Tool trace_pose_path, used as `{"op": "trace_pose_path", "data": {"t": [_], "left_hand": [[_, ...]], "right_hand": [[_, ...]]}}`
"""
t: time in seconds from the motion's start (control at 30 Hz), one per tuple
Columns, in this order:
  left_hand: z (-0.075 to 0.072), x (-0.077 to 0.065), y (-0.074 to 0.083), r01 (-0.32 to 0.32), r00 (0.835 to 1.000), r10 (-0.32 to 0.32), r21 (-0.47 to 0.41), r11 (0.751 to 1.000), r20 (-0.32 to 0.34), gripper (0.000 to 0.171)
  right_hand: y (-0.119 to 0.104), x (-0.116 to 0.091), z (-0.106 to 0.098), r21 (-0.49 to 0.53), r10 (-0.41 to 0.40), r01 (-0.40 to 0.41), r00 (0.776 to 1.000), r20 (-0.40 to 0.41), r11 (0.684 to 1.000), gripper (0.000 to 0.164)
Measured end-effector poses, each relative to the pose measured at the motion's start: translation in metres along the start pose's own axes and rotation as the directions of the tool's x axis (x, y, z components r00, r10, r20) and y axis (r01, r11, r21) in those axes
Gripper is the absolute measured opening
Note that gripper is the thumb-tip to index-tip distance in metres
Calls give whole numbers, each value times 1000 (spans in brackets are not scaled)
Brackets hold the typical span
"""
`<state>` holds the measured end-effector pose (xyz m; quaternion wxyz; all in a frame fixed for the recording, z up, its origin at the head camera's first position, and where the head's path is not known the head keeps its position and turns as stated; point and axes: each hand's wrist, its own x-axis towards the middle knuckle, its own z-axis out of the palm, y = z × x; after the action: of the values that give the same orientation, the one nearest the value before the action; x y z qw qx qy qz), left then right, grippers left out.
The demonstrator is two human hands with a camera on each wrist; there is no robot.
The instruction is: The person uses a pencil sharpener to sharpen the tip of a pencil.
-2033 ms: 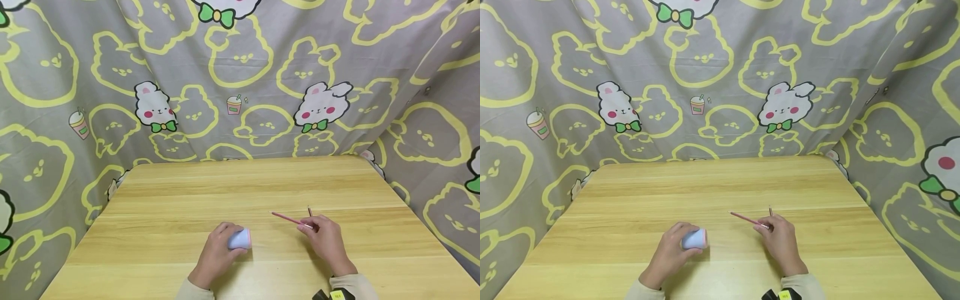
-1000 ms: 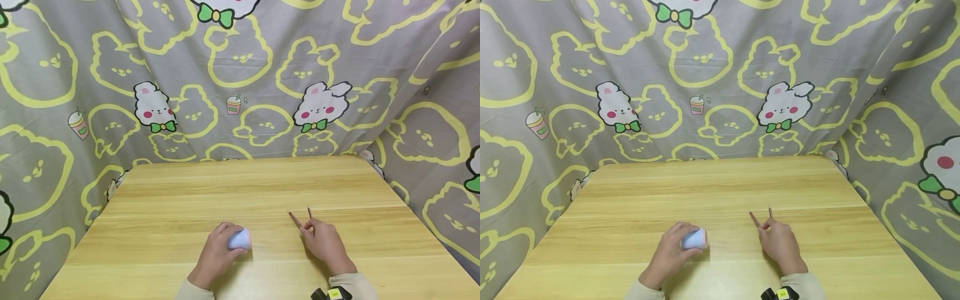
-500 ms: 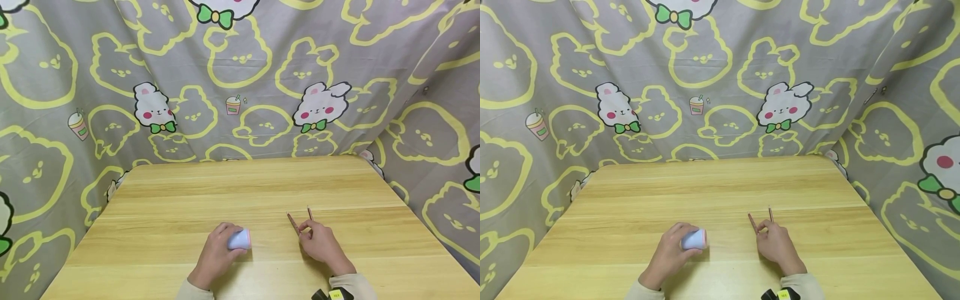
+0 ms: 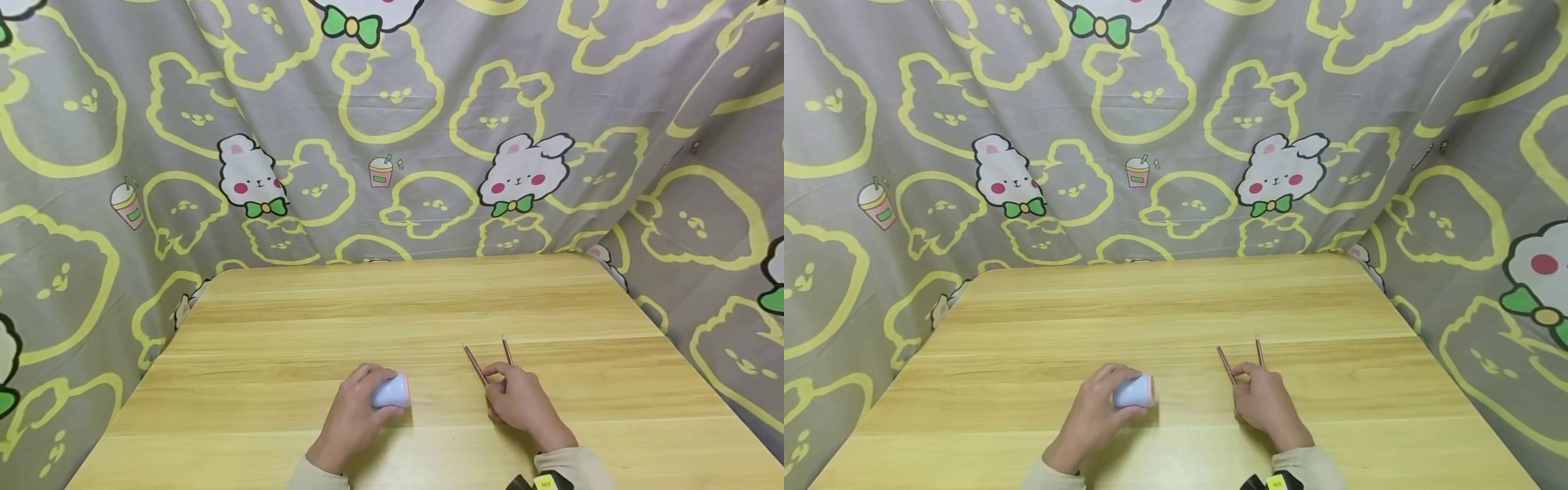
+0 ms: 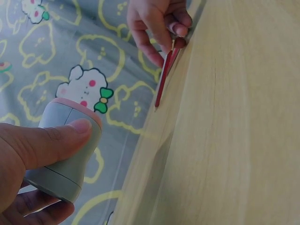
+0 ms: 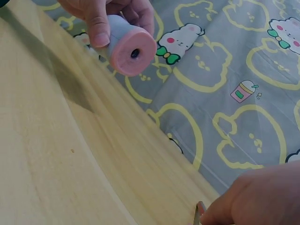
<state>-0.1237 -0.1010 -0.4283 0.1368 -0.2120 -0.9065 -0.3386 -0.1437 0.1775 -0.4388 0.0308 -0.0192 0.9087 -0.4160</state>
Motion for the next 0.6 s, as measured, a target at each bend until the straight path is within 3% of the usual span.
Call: {"op": "trace_pose_path", "data": {"t": [0.43,0.6], "left_hand": [[0,0,0,-4,1000,4,-11,1000,-7,46],[0,0,0,-3,1000,3,-10,1000,-8,46]], "right_hand": [[2,1,3,-111,-43,42,999,-13,993,23],[2,2,4,-120,-23,21,1000,-9,993,19]]}}
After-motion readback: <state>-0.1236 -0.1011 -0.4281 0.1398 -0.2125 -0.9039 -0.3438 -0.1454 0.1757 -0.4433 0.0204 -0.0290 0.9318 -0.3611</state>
